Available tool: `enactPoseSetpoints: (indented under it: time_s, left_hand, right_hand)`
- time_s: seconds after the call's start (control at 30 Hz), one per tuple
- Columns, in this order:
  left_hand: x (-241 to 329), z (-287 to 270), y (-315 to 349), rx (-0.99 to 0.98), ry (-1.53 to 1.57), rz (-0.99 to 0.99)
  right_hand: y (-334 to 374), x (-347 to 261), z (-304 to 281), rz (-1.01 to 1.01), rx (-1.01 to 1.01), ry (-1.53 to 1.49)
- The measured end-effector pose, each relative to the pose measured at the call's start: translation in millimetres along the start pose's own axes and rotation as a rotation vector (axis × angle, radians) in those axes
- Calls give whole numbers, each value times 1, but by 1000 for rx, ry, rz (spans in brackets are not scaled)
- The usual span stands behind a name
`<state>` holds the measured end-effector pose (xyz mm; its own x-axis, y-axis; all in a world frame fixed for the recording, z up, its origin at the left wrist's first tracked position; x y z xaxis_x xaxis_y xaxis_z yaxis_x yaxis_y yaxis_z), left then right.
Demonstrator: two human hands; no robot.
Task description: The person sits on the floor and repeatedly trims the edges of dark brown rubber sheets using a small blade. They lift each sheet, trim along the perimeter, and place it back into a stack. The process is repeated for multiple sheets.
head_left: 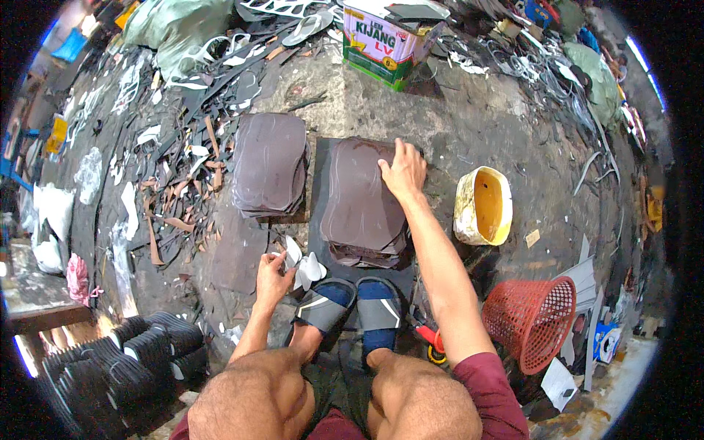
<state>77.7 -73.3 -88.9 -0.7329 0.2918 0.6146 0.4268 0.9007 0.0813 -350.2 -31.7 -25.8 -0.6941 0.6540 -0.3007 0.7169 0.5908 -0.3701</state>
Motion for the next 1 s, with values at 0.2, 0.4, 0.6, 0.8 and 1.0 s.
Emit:
enactPoseSetpoints:
  time_s: [0.2,0.4,0.6,0.8,1.0]
  left_hand:
    - [-10,-12,-1,-3,113,50]
    - [5,-31,-1,82,36,43]
    - [1,-43,2,64,-180,105]
    - [-4,-47,-12,-100,-182,101]
    - [-6,-40,-10,-222,-151,-37]
  right_hand:
    - [18,4,0,76,13,54]
    - [27,5,4,178,-32,-61]
    - [101,-28,-20,-192,-110,-228]
    - [161,-50,-58,-482,-197,-236]
    - [145,-73,-51,-532,-193,-458]
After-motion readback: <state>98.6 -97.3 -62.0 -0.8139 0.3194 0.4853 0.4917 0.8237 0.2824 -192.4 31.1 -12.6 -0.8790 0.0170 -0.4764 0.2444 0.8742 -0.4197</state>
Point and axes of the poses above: each hand's wrist, its own y-axis away from the middle knuckle, its own z-axis out of the palm, x = y × z, the point moved 8 cm from there along -y, towards the middle knuckle, and after that the axes turned 11 degrees about x, right-handed, at the moved point
